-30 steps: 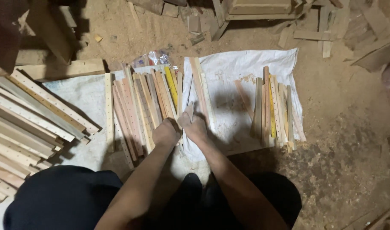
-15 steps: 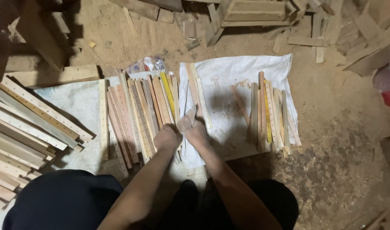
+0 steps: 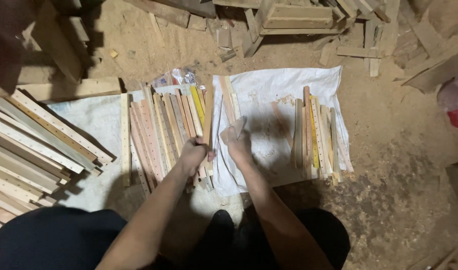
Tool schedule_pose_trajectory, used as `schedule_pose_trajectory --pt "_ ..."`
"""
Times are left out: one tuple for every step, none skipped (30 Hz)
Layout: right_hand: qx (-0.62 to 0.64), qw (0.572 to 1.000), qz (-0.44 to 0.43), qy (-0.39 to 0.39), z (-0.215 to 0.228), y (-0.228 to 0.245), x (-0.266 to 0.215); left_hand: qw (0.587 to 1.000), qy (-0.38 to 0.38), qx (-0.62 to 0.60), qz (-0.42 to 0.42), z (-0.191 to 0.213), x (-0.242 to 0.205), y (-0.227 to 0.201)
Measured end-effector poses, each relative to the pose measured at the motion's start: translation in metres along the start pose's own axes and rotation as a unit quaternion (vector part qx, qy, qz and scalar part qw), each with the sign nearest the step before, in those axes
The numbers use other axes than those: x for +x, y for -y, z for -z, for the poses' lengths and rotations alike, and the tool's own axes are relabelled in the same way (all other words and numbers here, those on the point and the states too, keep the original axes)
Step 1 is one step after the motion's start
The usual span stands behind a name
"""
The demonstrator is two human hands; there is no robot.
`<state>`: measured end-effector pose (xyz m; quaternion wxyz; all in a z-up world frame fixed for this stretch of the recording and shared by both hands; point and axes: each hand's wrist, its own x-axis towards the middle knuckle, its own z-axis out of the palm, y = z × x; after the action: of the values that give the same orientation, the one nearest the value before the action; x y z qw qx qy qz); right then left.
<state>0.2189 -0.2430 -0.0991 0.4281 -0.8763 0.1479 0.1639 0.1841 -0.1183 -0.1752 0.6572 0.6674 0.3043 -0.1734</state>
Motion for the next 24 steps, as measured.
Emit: schedule_pose_trajectory --pt "0.033 0.999 0.005 -0.011 0.002 0.011 -0.007 0.996 0.022 -0.083 -0.018 0.008 -0.026 -0.025" --pt "0.066 0.998 0.010 -0.022 0.004 0.022 -0.013 0.985 0.044 -0.165 -0.036 0.017 -0.052 -0.051" --pt "0.070 0.997 0.012 -0.023 -0.003 0.012 -0.004 0.985 0.043 -0.161 -0.039 0.020 -0.053 -0.050" --pt "0.227 0.974 -0.009 -0.020 -0.010 0.002 0.006 0.983 0.071 -0.152 -0.072 0.025 -0.053 -0.048" --pt "0.378 0.925 -0.031 -0.015 -0.018 -0.007 0.016 0.979 0.099 -0.142 -0.104 0.030 -0.054 -0.046" --pt "0.380 0.925 -0.028 -0.013 -0.020 0.002 0.009 0.979 0.097 -0.141 -0.107 0.035 -0.063 -0.048" --pt "0.415 0.910 -0.008 -0.006 -0.022 0.010 0.002 0.980 0.104 -0.119 -0.118 0.040 -0.071 -0.050" --pt "0.447 0.895 0.013 0.003 -0.023 0.020 -0.005 0.981 0.108 -0.098 -0.129 0.046 -0.081 -0.052" --pt "0.447 0.895 0.016 0.007 -0.017 0.028 -0.018 0.981 0.103 -0.100 -0.133 0.052 -0.094 -0.057" --pt "0.338 0.939 0.052 -0.028 -0.010 0.037 -0.031 0.980 0.101 -0.099 -0.140 0.059 -0.107 -0.062" --pt "0.225 0.968 0.087 -0.064 -0.004 0.047 -0.043 0.979 0.099 -0.099 -0.148 0.065 -0.120 -0.068" --pt "0.226 0.968 0.092 -0.062 0.008 0.069 -0.070 0.979 0.095 -0.100 -0.151 0.071 -0.128 -0.069" --pt "0.142 0.972 0.155 -0.102 0.019 0.091 -0.097 0.982 0.086 -0.082 -0.150 0.077 -0.136 -0.069" --pt "0.056 0.964 0.218 -0.141 0.029 0.114 -0.124 0.984 0.075 -0.065 -0.148 0.084 -0.143 -0.070" --pt "0.057 0.963 0.224 -0.138 0.016 0.092 -0.109 0.984 0.070 -0.067 -0.152 0.091 -0.156 -0.073" --pt "0.036 0.906 0.403 -0.127 0.003 0.070 -0.094 0.985 0.048 -0.041 -0.163 0.096 -0.170 -0.076" --pt "0.015 0.816 0.568 -0.111 -0.009 0.049 -0.078 0.984 0.025 -0.014 -0.174 0.101 -0.183 -0.079" --pt "0.015 0.814 0.570 -0.110 -0.012 0.051 -0.093 0.984 0.023 -0.016 -0.175 0.106 -0.187 -0.074" --pt "-0.045 0.779 0.618 -0.090 -0.015 0.053 -0.107 0.978 -0.004 0.076 -0.196 0.111 -0.189 -0.069" --pt "-0.104 0.738 0.663 -0.074 -0.018 0.057 -0.118 0.960 -0.030 0.169 -0.219 0.116 -0.189 -0.068" --pt "-0.104 0.735 0.665 -0.078 -0.010 0.071 -0.111 0.959 -0.031 0.169 -0.224 0.120 -0.190 -0.066" --pt "-0.040 0.722 0.687 -0.079 -0.002 0.081 -0.108 0.957 -0.044 0.177 -0.226 0.122 -0.195 -0.059" --pt "0.025 0.705 0.705 -0.079 0.005 0.092 -0.104 0.954 -0.057 0.185 -0.229 0.124 -0.200 -0.052" --pt "0.024 0.705 0.705 -0.075 0.009 0.095 -0.107 0.955 -0.058 0.182 -0.226 0.125 -0.209 -0.048"
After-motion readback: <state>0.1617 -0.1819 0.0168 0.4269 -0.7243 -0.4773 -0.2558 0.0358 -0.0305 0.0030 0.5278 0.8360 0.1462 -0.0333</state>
